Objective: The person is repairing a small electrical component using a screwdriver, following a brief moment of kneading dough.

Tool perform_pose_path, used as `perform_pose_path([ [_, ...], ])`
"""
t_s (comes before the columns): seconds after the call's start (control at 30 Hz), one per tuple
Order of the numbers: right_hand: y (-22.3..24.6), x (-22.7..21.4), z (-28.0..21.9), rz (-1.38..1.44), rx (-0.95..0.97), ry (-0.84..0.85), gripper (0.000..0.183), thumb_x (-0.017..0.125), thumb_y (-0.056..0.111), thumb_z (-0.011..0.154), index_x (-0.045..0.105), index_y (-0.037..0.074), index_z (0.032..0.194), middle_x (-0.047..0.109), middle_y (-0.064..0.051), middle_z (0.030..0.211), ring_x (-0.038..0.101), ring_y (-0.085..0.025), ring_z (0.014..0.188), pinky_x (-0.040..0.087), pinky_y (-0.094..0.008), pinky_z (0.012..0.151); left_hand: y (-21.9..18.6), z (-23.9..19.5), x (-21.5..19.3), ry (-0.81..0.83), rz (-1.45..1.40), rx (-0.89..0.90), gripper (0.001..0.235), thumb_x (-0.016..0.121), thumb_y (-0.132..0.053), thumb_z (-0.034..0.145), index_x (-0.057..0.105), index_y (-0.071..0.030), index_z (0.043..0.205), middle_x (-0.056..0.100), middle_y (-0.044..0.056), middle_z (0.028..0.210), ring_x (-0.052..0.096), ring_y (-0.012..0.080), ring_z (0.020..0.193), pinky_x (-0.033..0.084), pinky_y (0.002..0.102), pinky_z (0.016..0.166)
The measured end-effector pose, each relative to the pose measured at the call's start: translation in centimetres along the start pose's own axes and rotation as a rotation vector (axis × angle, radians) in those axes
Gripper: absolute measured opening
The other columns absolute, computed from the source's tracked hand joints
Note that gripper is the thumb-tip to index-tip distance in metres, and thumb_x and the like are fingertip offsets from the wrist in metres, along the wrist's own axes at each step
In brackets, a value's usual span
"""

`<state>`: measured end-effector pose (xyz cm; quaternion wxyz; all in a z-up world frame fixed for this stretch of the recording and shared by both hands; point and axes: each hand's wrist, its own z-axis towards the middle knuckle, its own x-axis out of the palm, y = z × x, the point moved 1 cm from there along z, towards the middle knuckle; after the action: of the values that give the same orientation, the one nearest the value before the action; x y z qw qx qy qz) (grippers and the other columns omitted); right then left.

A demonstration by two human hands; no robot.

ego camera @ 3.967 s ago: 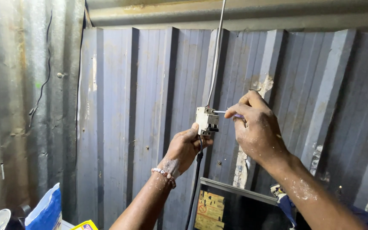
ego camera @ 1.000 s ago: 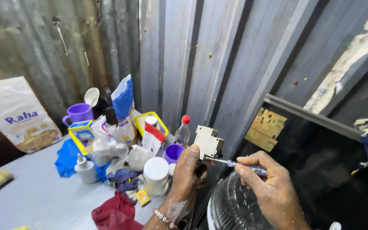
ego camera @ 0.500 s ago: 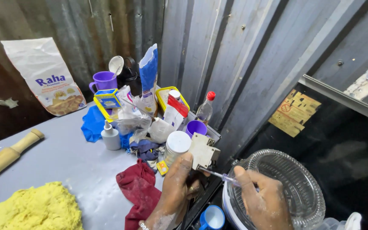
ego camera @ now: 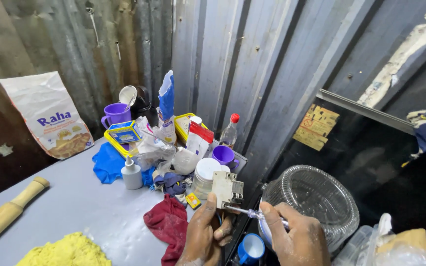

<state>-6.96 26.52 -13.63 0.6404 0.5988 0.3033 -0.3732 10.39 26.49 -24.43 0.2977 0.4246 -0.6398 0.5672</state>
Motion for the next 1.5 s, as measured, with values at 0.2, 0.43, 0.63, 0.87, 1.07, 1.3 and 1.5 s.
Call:
perform_pose_path([
  [0.2,-1.2,0.9,-3.8,0.422,-0.581,-0.199,0.005,0.087,0.01,0.092,0.087,0.015,0.094,0.067,-0.002,0.101,0.074,-0.012,0.089,0.064,-0.023,0.086,0.3,-2.0,-0.3,0.067,0.0,-0.073,0.058,0.059,-0.047,0.114,0.071,0.01,0.119,0.06,0.015,0.072,0.03,0.0092,0.041,0.021,0.026,0.039],
  [0.43,-2.0,-1.0,-6.1,0.258,-0.063,-0.094,0.023,0.079,0.039,0.097,0.095,0.023,0.1,0.08,-0.001,0.056,0.072,-0.011,0.055,0.059,-0.029,0.067,1.7,-3.7,-0.4,0.106,-0.024,-0.1,0.053,0.06,-0.042,0.115,0.07,0.011,0.117,0.075,0.02,0.091,0.035,0.008,0.042,0.026,0.025,0.038],
  [0.63,-5.0,-1.5,-4.4,0.393,-0.092,-0.217,0.011,0.088,0.027,0.087,0.089,0.016,0.085,0.085,0.004,0.079,0.074,-0.012,0.074,0.055,-0.027,0.08,3.0,-2.1,-0.5,0.184,0.032,-0.127,0.061,0.059,-0.048,0.114,0.072,0.011,0.114,0.057,0.011,0.067,0.028,0.009,0.04,0.021,0.027,0.04],
  [0.87,-7.6,-1.3,-2.8,0.388,-0.18,-0.25,0.008,0.088,0.026,0.088,0.087,0.019,0.088,0.086,0.007,0.08,0.077,-0.01,0.074,0.06,-0.027,0.077,4.7,-1.4,1.6,0.111,0.078,-0.144,0.059,0.057,-0.046,0.114,0.072,0.009,0.126,0.042,0.011,0.052,0.026,0.0133,0.037,0.019,0.029,0.041],
  [1.07,-9.4,-1.4,-1.7,0.334,-0.258,-0.23,0.008,0.083,0.028,0.09,0.085,0.022,0.095,0.086,0.007,0.088,0.079,-0.012,0.08,0.061,-0.029,0.079,6.6,-0.8,1.7,0.096,0.121,-0.101,0.064,0.055,-0.048,0.115,0.072,0.013,0.115,0.04,0.011,0.048,0.024,0.0142,0.035,0.019,0.029,0.039],
  [1.3,-10.6,-2.8,-0.7,0.369,-0.36,-0.008,0.011,0.078,0.017,0.089,0.088,0.021,0.092,0.075,0.006,0.093,0.074,-0.01,0.086,0.055,-0.028,0.072,8.4,-0.5,1.4,0.068,0.096,-0.127,0.056,0.057,-0.045,0.115,0.071,0.008,0.126,0.047,0.012,0.062,0.027,0.0122,0.036,0.019,0.028,0.039],
  [1.5,-11.0,-4.0,-0.4,0.364,-0.418,0.031,0.042,0.077,0.017,0.091,0.088,0.025,0.131,0.084,0.003,0.116,0.081,-0.015,0.107,0.058,-0.031,0.101,8.3,-0.3,2.3,0.098,0.152,-0.089,0.066,0.057,-0.053,0.113,0.075,0.011,0.11,0.037,0.005,0.051,0.02,0.0097,0.037,0.014,0.028,0.041],
])
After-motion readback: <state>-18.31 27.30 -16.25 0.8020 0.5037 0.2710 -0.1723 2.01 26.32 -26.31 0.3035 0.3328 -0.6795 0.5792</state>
